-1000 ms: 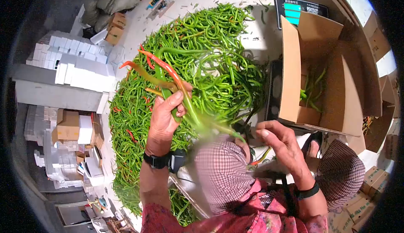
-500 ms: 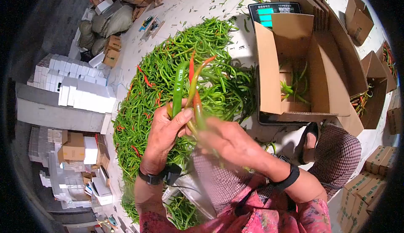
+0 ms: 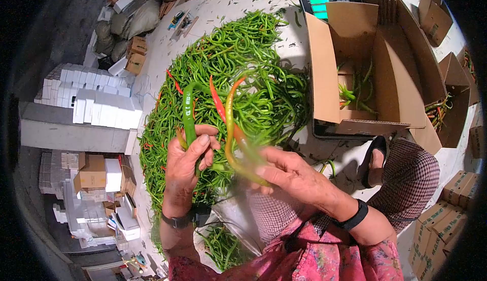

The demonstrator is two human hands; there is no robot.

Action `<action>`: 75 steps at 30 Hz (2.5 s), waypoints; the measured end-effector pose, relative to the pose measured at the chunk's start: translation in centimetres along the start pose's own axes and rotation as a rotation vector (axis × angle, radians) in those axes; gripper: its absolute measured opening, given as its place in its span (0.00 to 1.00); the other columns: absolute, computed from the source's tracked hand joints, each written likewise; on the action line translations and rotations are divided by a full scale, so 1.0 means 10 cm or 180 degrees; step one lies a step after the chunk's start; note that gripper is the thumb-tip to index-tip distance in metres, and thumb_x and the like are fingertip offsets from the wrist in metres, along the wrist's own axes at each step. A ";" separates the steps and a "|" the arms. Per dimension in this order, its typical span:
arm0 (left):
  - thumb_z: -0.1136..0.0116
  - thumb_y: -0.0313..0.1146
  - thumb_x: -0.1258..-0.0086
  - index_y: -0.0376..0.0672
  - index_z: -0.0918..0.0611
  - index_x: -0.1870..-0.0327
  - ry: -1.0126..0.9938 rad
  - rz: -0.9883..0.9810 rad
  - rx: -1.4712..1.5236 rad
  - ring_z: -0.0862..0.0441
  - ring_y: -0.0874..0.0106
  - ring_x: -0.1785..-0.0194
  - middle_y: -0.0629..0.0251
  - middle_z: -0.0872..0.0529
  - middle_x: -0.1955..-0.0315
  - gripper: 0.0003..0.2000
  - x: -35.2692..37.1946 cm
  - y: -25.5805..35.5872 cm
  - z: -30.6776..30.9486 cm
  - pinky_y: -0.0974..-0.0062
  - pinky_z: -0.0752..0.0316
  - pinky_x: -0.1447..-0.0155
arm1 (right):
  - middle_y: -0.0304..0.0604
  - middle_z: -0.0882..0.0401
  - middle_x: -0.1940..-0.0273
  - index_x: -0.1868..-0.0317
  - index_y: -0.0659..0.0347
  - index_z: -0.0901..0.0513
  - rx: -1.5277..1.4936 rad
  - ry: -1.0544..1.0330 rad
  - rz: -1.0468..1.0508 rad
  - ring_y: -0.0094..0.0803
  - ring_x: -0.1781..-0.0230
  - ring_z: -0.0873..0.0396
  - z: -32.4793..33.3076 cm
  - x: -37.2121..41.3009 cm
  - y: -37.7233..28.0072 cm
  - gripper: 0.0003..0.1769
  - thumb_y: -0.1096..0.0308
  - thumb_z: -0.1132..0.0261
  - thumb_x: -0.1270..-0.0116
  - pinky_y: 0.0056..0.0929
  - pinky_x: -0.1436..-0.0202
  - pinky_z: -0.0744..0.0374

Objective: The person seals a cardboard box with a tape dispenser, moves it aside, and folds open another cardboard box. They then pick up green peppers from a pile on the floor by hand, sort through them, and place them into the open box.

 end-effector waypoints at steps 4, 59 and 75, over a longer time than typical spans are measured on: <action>0.41 0.32 0.31 0.34 0.21 0.48 -0.0269 0.0011 0.0178 0.20 0.81 0.66 0.67 0.15 0.65 0.15 0.10 -0.04 -0.15 0.82 0.24 0.60 | 0.39 0.20 0.63 0.52 0.64 0.25 0.0301 0.0134 0.0026 0.20 0.64 0.22 0.01 0.01 0.10 0.13 0.62 0.41 0.26 0.23 0.58 0.21; 0.39 0.30 0.33 0.40 0.22 0.41 -0.0500 0.1436 -0.1940 0.13 0.70 0.57 0.59 0.11 0.59 0.19 2.17 -2.83 1.11 0.73 0.18 0.53 | 0.34 0.19 0.53 0.31 0.59 0.33 0.0326 0.1604 0.0733 0.13 0.68 0.32 0.82 0.58 -0.66 0.24 0.66 0.45 0.25 0.11 0.70 0.34; 0.41 0.37 0.32 0.37 0.23 0.45 -0.1010 0.0756 -0.1998 0.14 0.64 0.52 0.53 0.13 0.58 0.18 0.75 -2.60 0.34 0.70 0.20 0.49 | 0.36 0.18 0.49 0.37 0.61 0.25 0.1368 0.2215 0.1317 0.18 0.58 0.24 1.44 0.88 -0.86 0.23 0.74 0.39 0.33 0.19 0.54 0.25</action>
Point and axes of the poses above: each hand's wrist, its own x-axis away from the middle knuckle, its own z-axis out of the back of the hand, y = z × x, the point moved 8 cm from there along -x, towards the middle knuckle
